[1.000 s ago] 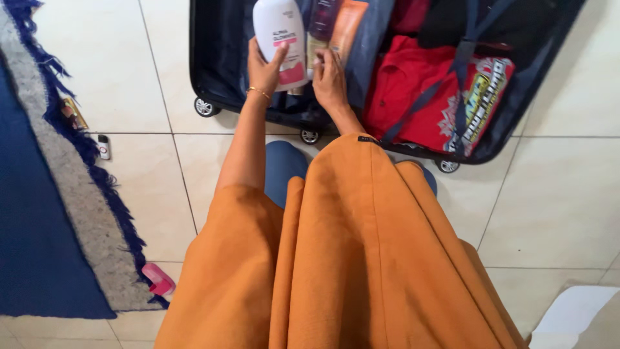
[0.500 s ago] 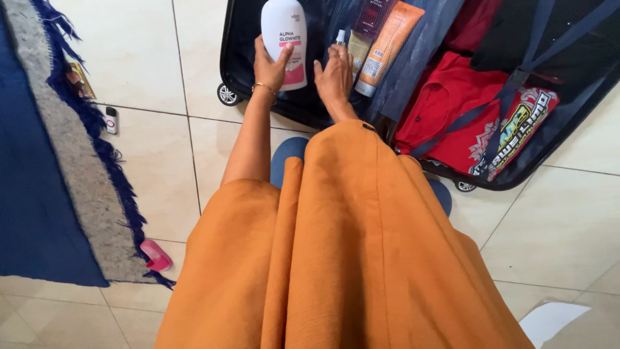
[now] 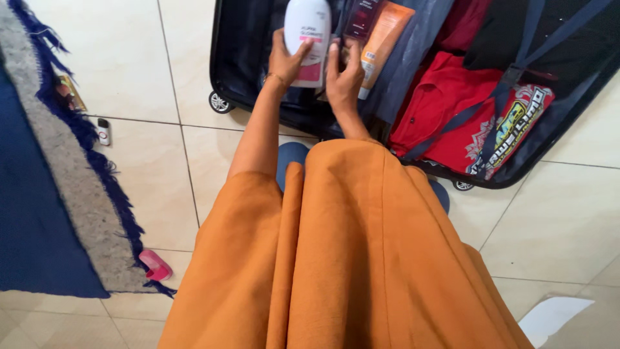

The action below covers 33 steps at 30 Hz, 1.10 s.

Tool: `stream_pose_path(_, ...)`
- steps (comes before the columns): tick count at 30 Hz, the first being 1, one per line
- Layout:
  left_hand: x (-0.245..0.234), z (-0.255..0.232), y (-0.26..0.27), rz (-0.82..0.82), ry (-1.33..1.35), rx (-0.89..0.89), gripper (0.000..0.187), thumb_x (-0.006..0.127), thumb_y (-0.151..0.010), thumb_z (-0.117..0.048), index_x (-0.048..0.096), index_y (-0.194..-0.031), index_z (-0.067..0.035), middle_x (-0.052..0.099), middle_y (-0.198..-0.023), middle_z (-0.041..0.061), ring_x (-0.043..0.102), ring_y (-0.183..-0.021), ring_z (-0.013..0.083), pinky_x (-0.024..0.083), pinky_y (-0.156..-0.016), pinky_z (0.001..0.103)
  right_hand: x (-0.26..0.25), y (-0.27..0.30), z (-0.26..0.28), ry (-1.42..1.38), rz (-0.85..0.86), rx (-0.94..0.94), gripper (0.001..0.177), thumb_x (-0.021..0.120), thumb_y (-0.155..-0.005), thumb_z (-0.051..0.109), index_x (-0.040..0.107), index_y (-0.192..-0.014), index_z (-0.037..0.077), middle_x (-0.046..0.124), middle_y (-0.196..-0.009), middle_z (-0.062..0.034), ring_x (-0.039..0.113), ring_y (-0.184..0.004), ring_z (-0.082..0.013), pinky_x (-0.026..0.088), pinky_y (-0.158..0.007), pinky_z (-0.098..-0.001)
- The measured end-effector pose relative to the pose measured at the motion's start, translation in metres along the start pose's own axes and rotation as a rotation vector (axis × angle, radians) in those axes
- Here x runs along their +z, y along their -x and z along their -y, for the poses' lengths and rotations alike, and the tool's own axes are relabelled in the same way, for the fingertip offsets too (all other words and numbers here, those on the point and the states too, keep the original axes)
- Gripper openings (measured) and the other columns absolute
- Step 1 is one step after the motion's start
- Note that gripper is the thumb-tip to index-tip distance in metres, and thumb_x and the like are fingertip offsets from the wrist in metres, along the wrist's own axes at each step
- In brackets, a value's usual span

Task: The person packs folded clothes and toiletries into a pink suitcase. They place a red t-shirt and a maroon garment into one compartment, then add several bottles and tubes into the mesh pocket of the opposite compartment before closing and zipping the suitcase.

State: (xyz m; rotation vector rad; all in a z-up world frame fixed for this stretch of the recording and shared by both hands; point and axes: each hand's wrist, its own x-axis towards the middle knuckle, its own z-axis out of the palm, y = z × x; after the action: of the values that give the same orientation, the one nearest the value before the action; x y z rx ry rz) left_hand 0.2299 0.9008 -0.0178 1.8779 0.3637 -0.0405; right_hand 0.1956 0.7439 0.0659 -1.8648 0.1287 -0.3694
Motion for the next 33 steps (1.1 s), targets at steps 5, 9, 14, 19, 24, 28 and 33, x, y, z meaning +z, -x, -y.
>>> stream_pose_path(5,0.064,-0.012,-0.043,-0.018,-0.13,0.07,0.067,0.073,-0.09,-0.049,0.049,-0.133,-0.004,0.073,-0.111,0.025,0.07,-0.102,0.0448,0.056,-0.084,0.047,-0.018,-0.01,0.039,-0.056,0.058,0.03,0.018,0.062,-0.108,0.021,0.06,-0.109,0.003,0.063,-0.074,-0.0039,0.059,-0.065,-0.0086,0.048,-0.058,-0.0266)
stream_pose_path(9,0.092,0.0,-0.082,-0.029,-0.307,0.015,0.062,0.068,-0.096,-0.054,0.049,-0.126,-0.003,0.071,-0.107,0.028,0.067,-0.101,0.0492,0.054,-0.086,0.052,-0.029,-0.017,0.045,0.009,0.079,0.014,0.016,0.065,-0.109,0.019,0.058,-0.117,0.006,0.058,-0.073,-0.0024,0.057,-0.064,-0.0075,0.046,-0.059,-0.0262)
stream_pose_path(14,0.133,0.03,-0.125,0.143,-0.342,0.276,0.052,0.065,-0.094,-0.048,0.057,-0.119,-0.002,0.071,-0.105,0.028,0.066,-0.099,0.0487,0.054,-0.084,0.052,-0.034,-0.024,0.047,-0.126,0.027,0.124,0.042,0.066,-0.103,0.015,0.047,-0.14,0.006,0.047,-0.07,0.0011,0.046,-0.06,-0.006,0.038,-0.056,-0.0239)
stream_pose_path(19,0.161,0.04,-0.127,0.123,-0.346,0.139,0.05,0.062,-0.097,-0.049,0.065,-0.112,-0.001,0.072,-0.101,0.02,0.066,-0.094,0.036,0.053,-0.082,0.044,-0.033,-0.034,0.039,0.019,0.057,0.116,0.03,0.066,-0.107,0.017,0.056,-0.134,0.009,0.06,-0.082,0.0001,0.059,-0.069,-0.0082,0.047,-0.061,-0.0242)
stream_pose_path(24,0.124,0.026,-0.116,0.055,0.221,-0.033,0.051,0.057,-0.101,-0.048,0.072,-0.109,0.0,0.074,-0.097,0.009,0.068,-0.088,0.02,0.054,-0.081,0.034,-0.028,-0.035,0.009,0.025,0.148,0.054,0.043,0.064,-0.103,0.019,0.052,-0.141,0.005,0.065,-0.109,-0.0126,0.068,-0.079,-0.0145,0.058,-0.066,-0.0277)
stream_pose_path(28,0.066,0.002,-0.088,0.267,0.551,-0.307,0.038,0.064,-0.102,-0.038,0.076,-0.109,-0.003,0.076,-0.098,-0.002,0.066,-0.09,0.009,0.053,-0.083,0.025,-0.004,-0.031,-0.017,0.231,0.419,-0.161,0.035,0.059,-0.101,0.012,0.054,-0.135,0.006,0.066,-0.127,-0.0153,0.069,-0.108,-0.0289,0.055,-0.093,-0.0398)
stream_pose_path(33,0.037,-0.004,-0.05,0.315,0.383,-0.242,0.021,0.079,-0.09,-0.019,0.069,-0.1,-0.005,0.074,-0.089,-0.001,0.067,-0.08,0.0092,0.056,-0.071,0.026,0.0,-0.011,-0.036,0.58,0.373,0.026,0.043,0.053,-0.104,0.009,0.054,-0.147,0.011,0.054,-0.146,-0.0133,0.055,-0.136,-0.0313,0.042,-0.122,-0.0448)
